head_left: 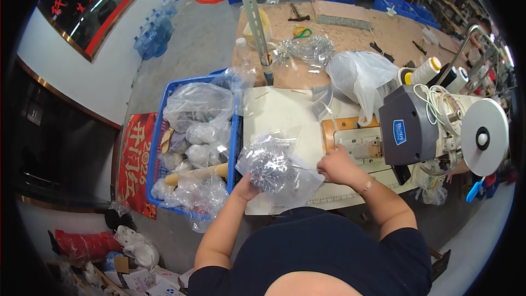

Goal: The person opens a plastic bag containing silver sequined decorations and uses scissors to cut the bag open. They then remove the decorations, arrange them on the sewing machine bed, and begin sewing them together using the industrial sewing machine.

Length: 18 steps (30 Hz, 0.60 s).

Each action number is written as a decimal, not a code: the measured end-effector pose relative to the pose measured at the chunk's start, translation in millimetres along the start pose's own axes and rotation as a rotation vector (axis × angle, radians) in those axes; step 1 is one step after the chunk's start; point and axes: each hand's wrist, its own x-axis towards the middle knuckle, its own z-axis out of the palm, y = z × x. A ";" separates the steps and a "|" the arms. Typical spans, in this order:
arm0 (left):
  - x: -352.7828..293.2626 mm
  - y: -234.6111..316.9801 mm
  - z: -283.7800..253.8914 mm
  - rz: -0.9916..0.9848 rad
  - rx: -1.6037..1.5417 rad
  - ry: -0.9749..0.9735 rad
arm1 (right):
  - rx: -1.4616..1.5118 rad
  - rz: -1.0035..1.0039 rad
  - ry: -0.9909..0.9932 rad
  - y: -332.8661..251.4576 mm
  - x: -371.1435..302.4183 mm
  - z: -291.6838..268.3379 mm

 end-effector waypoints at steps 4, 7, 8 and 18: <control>23.8 38.6 66.3 -0.177 0.379 0.167 | 0.096 -0.179 0.203 -7.5 -29.1 -41.7; 52.0 48.6 100.3 -0.227 0.744 0.184 | 0.062 -0.266 0.270 -16.9 -21.3 -58.0; 64.2 44.4 108.4 -0.094 1.093 0.179 | 0.040 -0.235 0.288 -15.4 -18.6 -54.4; 117.8 -39.0 160.2 0.021 2.108 0.298 | 0.195 0.018 0.214 25.2 -26.0 50.0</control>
